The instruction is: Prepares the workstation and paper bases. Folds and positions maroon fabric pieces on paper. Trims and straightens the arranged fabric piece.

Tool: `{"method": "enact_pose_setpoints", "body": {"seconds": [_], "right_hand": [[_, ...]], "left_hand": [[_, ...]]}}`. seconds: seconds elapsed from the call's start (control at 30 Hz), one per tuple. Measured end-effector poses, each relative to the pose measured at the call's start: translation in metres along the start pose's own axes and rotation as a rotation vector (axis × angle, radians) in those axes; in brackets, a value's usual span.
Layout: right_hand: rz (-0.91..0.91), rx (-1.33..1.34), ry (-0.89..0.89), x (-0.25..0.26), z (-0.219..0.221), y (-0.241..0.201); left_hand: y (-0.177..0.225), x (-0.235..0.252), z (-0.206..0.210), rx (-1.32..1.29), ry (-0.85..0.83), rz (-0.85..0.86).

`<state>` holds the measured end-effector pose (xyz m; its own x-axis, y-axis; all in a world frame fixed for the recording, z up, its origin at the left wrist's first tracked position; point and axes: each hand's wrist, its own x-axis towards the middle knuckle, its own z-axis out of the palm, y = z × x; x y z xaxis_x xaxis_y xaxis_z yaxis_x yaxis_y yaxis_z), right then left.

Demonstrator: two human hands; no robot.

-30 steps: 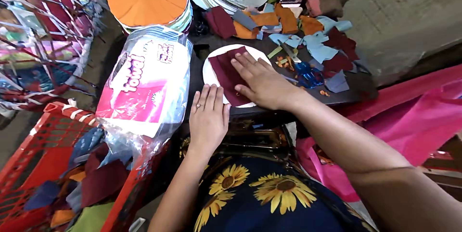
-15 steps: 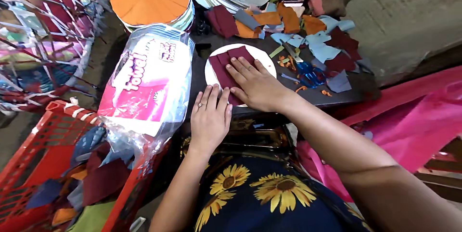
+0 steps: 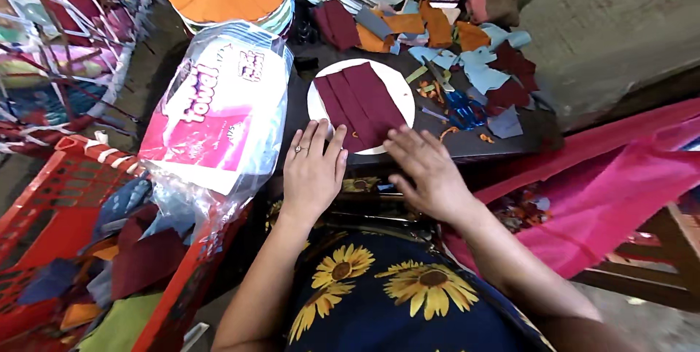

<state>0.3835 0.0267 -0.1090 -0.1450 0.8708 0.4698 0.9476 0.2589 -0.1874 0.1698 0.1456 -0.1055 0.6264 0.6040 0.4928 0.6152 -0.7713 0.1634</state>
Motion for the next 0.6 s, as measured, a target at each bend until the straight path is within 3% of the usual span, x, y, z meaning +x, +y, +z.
{"method": "enact_pose_setpoints", "body": {"seconds": [0.13,0.4,0.6], "right_hand": [[-0.062,-0.110,0.072,-0.032,0.010,0.011],[0.232,-0.180,0.348,-0.043,-0.009,0.028],[-0.007,-0.156,0.412,-0.020,0.003,0.017]], "left_hand": [[0.000,0.000,0.000,-0.005,-0.006,-0.008],[0.004,0.003,-0.004,-0.060,-0.029,-0.036],[0.018,-0.006,-0.032,-0.159,0.031,0.035]]}}
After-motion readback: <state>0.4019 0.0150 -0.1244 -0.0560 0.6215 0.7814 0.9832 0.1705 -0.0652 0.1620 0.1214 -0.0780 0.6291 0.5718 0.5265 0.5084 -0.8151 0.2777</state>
